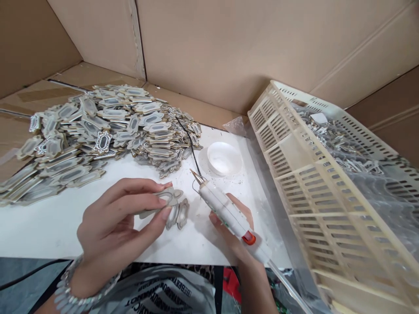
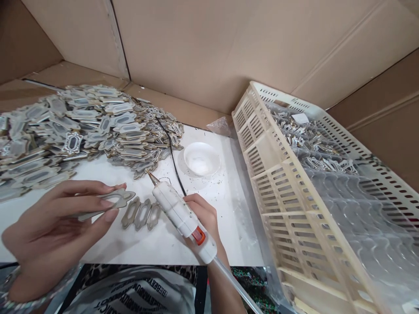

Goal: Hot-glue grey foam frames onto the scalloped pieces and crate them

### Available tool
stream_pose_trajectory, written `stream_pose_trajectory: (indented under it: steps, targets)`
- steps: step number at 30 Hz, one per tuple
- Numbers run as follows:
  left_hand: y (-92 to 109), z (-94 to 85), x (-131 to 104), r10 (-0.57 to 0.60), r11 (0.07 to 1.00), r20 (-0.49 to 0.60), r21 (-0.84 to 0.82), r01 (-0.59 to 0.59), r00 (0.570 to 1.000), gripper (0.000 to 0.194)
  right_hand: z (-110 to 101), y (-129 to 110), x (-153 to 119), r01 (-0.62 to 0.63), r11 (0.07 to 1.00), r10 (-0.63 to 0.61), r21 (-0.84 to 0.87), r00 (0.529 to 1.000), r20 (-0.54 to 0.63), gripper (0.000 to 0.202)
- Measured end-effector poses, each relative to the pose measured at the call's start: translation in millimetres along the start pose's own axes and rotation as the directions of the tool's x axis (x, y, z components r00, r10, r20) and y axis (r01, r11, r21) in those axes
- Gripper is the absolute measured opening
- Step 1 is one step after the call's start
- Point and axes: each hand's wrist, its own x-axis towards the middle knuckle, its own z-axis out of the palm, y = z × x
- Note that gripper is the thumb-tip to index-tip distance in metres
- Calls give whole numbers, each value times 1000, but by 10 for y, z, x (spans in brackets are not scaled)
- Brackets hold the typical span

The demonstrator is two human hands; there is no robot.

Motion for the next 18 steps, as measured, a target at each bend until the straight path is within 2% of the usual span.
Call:
stream_pose_trajectory:
  steps: [4, 7, 11, 14, 16, 18]
  targets:
    - [14, -11, 6, 36, 997, 20, 63, -37, 999, 19, -16, -18, -5, -4, 1000, 4, 2, 1000, 3, 24]
    - [17, -8, 7, 55, 997, 13, 47, -56, 998, 20, -15, -8, -16, -6, 1000, 6, 7, 1000, -6, 20]
    - [-75, -80, -3, -10, 1000, -104, 16, 12, 995, 26, -10, 77, -57, 21, 1000, -21, 14, 1000, -14, 15]
    - [-340, -286, 11, -87, 990, -253, 88, 113, 964, 30, -11, 143, -91, 32, 999, -31, 21, 999, -26, 13]
    - [-603, -505, 35, -153, 967, -337, 143, 211, 929, 35, -11, 169, -106, 25, 1000, -24, 18, 999, -30, 11]
    - [-870, -757, 63, -168, 945, -418, 189, 266, 893, 48, -12, 185, -113, 25, 1000, -25, 13, 999, -21, 11]
